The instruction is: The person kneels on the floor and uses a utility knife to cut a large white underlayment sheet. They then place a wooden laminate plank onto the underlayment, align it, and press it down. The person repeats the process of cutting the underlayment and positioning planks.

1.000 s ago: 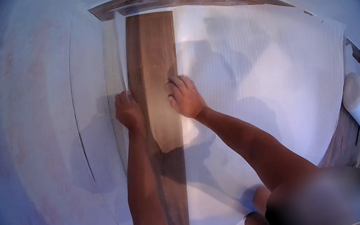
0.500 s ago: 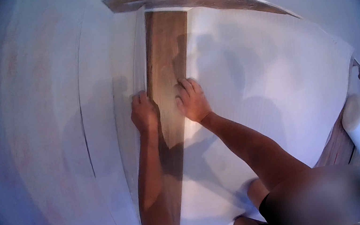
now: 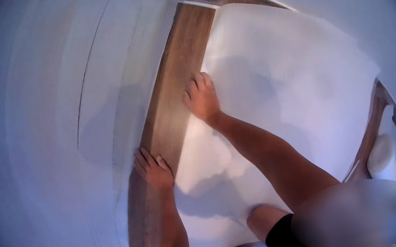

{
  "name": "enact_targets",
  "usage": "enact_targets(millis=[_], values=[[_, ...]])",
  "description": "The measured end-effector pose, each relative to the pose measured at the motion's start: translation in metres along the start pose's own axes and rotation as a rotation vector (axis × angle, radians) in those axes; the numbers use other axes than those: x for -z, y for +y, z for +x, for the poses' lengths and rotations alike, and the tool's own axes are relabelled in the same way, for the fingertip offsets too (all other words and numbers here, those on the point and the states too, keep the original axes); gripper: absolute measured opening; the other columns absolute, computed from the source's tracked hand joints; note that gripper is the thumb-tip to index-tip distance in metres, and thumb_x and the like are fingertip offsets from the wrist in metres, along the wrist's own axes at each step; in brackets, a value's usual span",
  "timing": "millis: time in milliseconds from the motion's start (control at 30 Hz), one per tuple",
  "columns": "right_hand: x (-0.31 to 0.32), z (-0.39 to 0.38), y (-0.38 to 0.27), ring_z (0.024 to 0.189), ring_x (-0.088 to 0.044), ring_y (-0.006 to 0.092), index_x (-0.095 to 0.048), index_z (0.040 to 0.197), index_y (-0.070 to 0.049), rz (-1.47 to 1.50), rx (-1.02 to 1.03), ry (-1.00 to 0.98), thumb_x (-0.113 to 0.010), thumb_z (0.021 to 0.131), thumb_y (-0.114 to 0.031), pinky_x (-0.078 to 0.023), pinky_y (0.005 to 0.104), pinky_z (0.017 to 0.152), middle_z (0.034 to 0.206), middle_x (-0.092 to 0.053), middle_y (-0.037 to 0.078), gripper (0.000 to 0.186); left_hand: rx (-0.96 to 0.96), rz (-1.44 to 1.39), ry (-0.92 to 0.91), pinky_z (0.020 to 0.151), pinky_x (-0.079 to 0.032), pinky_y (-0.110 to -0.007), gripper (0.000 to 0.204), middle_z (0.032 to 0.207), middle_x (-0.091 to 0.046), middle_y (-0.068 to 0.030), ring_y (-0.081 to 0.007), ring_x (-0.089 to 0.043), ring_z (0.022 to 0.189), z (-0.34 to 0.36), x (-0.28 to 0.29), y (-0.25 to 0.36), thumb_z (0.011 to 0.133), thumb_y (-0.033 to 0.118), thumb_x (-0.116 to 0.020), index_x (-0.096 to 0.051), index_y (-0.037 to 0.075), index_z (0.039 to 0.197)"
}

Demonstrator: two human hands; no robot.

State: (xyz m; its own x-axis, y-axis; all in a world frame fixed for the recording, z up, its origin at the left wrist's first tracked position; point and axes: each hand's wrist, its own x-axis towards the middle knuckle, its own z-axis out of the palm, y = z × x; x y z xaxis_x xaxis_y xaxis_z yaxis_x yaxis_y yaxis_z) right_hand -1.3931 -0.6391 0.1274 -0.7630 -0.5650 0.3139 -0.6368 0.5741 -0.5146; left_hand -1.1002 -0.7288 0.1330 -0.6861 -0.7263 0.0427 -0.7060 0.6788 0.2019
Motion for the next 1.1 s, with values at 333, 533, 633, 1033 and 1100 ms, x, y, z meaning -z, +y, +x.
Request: enact_targets(millis=[333,533,633,1033,1100], values=[[0.026,-0.029,0.03,0.155,-0.022,0.0472,-0.04,0.159,-0.002,-0.147,0.316,-0.294,-0.059,0.1,-0.055,-0.02,0.055,0.128,0.166,-0.029,0.029,0.082,-0.035,-0.028,0.193,0.123,-0.032,-0.054,0.048,0.158,-0.047,-0.0199,-0.0433,-0.042,0.145,-0.01,-0.006,-0.002,0.106,0.023,-0.054,-0.053,0.001,0.148],[0.022,-0.034,0.031,0.155,-0.023,0.0461,-0.038,0.16,-0.002,-0.151,0.359,-0.256,-0.053,0.102,-0.06,-0.018,0.0531,0.129,0.167,-0.029,0.028,0.084,0.002,-0.025,0.209,0.123,-0.032,-0.051,0.047,0.157,-0.048,-0.0193,-0.0412,-0.044,0.144,-0.018,-0.014,-0.004,0.107,0.024,-0.053,-0.054,0.002,0.149],[0.021,-0.03,0.038,0.155,-0.023,0.0456,-0.037,0.161,-0.002,-0.157,0.374,-0.251,-0.05,0.102,-0.062,-0.017,0.0524,0.129,0.167,-0.027,0.028,0.085,-0.015,-0.044,0.237,0.123,-0.032,-0.05,0.047,0.157,-0.048,-0.0197,-0.0407,-0.043,0.145,-0.013,-0.018,-0.001,0.107,0.024,-0.052,-0.054,0.003,0.149],[0.023,-0.021,0.049,0.156,-0.021,0.0459,-0.036,0.162,-0.003,-0.151,0.41,-0.291,-0.048,0.103,-0.063,-0.014,0.053,0.13,0.168,-0.026,0.028,0.085,0.005,0.034,0.206,0.122,-0.034,-0.05,0.048,0.156,-0.047,-0.0195,-0.0404,-0.045,0.142,-0.009,-0.023,0.007,0.107,0.024,-0.053,-0.052,0.003,0.15],[0.022,-0.018,0.055,0.157,-0.02,0.0458,-0.036,0.162,-0.004,-0.151,0.426,-0.293,-0.048,0.103,-0.063,-0.014,0.0534,0.13,0.169,-0.025,0.027,0.085,0.0,0.053,0.2,0.123,-0.033,-0.05,0.048,0.157,-0.047,-0.0192,-0.04,-0.044,0.143,-0.006,-0.023,0.013,0.107,0.023,-0.053,-0.052,0.003,0.15]])
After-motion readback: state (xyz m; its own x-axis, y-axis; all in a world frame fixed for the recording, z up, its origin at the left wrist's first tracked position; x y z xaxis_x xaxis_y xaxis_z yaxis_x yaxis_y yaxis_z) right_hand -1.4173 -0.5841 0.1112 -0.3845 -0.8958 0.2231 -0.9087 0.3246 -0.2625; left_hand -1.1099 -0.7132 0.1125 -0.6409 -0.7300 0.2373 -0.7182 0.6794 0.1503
